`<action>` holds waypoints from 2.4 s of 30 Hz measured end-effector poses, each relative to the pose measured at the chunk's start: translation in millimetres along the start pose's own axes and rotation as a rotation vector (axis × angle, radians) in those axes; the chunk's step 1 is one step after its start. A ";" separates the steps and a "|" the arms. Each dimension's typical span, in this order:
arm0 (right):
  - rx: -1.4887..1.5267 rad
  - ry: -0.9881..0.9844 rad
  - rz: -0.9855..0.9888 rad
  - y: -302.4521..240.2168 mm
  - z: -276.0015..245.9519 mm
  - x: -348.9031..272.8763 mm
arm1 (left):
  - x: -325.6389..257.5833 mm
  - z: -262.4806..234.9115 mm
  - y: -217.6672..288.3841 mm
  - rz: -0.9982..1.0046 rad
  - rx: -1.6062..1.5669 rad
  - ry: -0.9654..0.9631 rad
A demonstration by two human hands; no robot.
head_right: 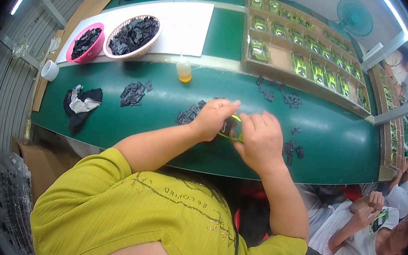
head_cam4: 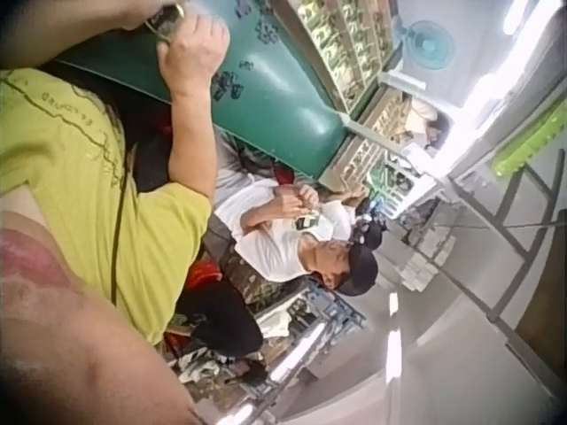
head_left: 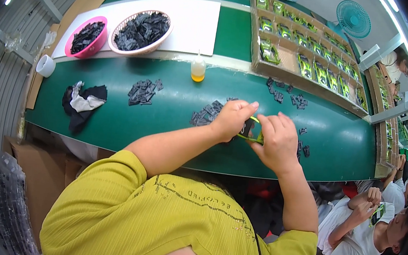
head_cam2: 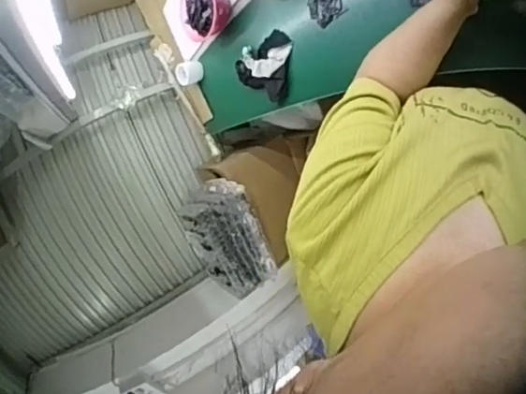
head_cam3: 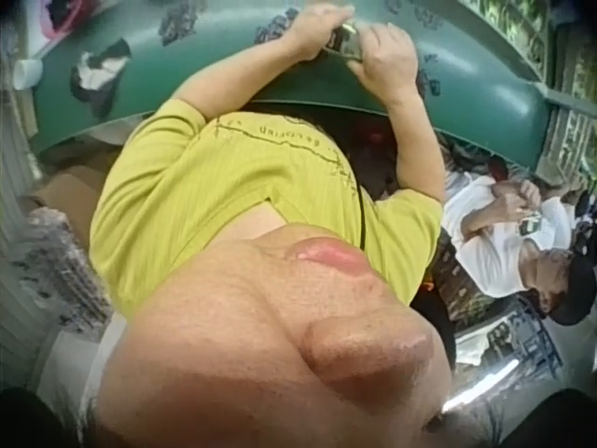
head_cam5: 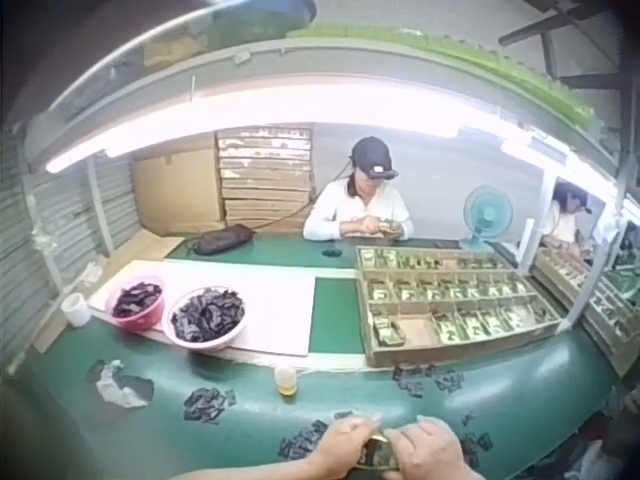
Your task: The person assembles toy cars by attaching plastic parts to the car bodies and applying decals to them, using a glue bottle to secure the components.
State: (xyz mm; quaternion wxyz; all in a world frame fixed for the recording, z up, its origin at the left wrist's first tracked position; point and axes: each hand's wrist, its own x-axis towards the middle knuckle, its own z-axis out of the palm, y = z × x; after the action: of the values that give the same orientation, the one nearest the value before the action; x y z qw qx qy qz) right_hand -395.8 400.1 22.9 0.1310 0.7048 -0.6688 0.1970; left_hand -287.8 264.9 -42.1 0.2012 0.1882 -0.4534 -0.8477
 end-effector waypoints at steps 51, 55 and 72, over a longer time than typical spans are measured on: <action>-0.362 -0.580 1.030 249.7 37.7 140.7 | -5.6 -4.1 -2.8 0.851 0.840 0.014; -0.301 -0.563 1.027 255.7 37.8 135.5 | -5.6 -4.3 -2.2 0.853 0.836 0.012; 0.970 0.222 1.007 215.3 51.6 94.2 | -4.1 -0.7 -4.2 0.875 0.879 -0.081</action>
State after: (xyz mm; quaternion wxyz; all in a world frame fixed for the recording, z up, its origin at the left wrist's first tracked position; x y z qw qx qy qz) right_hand -602.0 277.7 2.7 -0.2374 0.2645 -0.7328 0.5803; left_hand -284.7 268.6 -45.4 0.4165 0.0178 -0.8023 -0.4272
